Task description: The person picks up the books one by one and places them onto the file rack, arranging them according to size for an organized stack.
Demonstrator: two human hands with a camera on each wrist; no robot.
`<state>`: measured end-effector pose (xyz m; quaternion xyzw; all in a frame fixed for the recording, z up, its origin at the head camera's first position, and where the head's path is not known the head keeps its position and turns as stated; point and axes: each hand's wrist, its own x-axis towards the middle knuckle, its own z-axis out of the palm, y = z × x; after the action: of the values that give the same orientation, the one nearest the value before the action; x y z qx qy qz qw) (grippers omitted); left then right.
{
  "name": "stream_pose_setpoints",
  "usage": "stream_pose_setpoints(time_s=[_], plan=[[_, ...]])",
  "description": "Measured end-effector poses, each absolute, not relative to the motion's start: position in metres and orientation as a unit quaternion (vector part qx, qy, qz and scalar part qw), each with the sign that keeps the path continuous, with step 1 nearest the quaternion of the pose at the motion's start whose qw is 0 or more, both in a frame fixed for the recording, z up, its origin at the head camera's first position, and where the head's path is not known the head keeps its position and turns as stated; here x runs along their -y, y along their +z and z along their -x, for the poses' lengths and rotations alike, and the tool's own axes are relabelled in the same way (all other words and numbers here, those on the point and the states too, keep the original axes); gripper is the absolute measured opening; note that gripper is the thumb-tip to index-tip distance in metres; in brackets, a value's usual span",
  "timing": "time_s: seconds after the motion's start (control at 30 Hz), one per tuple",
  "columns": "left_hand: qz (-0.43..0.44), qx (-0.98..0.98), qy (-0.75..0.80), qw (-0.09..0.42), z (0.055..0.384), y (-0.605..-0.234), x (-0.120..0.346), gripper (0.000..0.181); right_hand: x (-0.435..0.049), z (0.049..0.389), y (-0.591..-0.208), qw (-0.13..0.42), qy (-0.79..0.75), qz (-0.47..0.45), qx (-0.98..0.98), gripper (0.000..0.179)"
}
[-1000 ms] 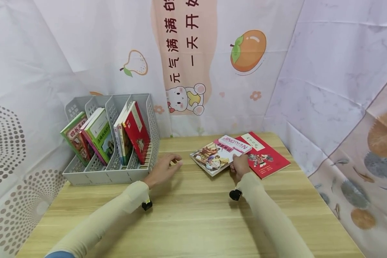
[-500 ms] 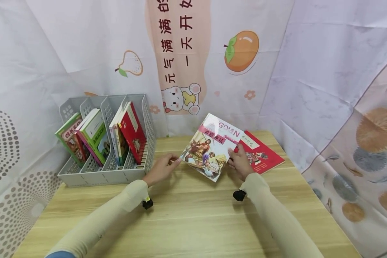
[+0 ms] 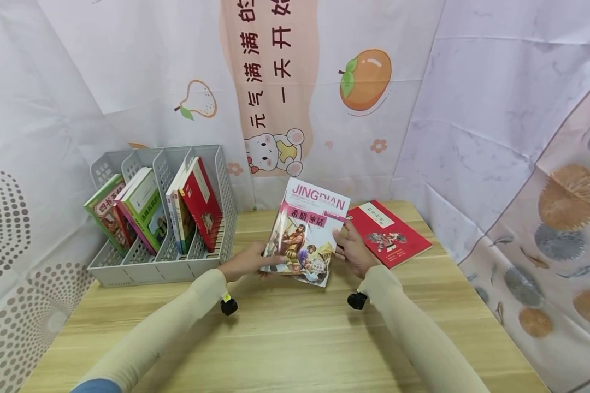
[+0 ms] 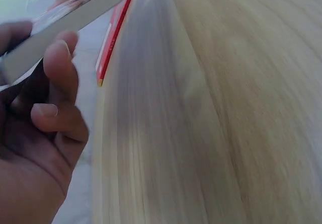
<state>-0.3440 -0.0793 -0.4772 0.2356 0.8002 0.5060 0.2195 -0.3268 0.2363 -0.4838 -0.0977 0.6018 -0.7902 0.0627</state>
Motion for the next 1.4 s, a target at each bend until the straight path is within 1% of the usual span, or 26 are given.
stream_pose_setpoints(time_s=[0.1, 0.2, 0.33, 0.43, 0.7, 0.97, 1.07, 1.27, 1.4], plan=[[-0.240, -0.789, 0.511, 0.243, 0.341, -0.479, 0.078, 0.043, -0.230, 0.328, -0.481, 0.070, -0.782, 0.091, -0.613, 0.045], [-0.252, -0.771, 0.535, 0.235, 0.337, -0.483, 0.078, 0.043, -0.227, 0.329, -0.482, 0.072, -0.773, 0.087, -0.624, 0.045], [-0.272, -0.774, 0.539, 0.190, 0.333, -0.483, 0.079, 0.035, -0.225, 0.329, -0.484, 0.077, -0.767, 0.078, -0.633, 0.039], [-0.278, -0.791, 0.523, 0.157, 0.330, -0.481, 0.079, 0.033, -0.223, 0.329, -0.486, 0.076, -0.747, 0.056, -0.659, 0.036], [-0.252, -0.825, 0.499, 0.080, 0.322, -0.477, 0.088, 0.040, -0.221, 0.328, -0.492, 0.064, -0.675, 0.000, -0.735, 0.055], [-0.223, -0.841, 0.492, 0.016, 0.315, -0.472, 0.100, 0.040, -0.209, 0.325, -0.494, 0.079, -0.654, -0.016, -0.752, 0.051], [-0.216, -0.844, 0.491, -0.009, 0.315, -0.473, 0.106, 0.046, -0.201, 0.325, -0.495, 0.086, -0.648, -0.013, -0.757, 0.050], [-0.232, -0.842, 0.483, -0.068, 0.316, -0.472, 0.121, 0.060, -0.181, 0.325, -0.495, 0.099, -0.632, -0.002, -0.769, 0.051], [-0.230, -0.839, 0.487, -0.080, 0.315, -0.470, 0.131, 0.065, -0.168, 0.325, -0.495, 0.105, -0.633, 0.005, -0.767, 0.050]])
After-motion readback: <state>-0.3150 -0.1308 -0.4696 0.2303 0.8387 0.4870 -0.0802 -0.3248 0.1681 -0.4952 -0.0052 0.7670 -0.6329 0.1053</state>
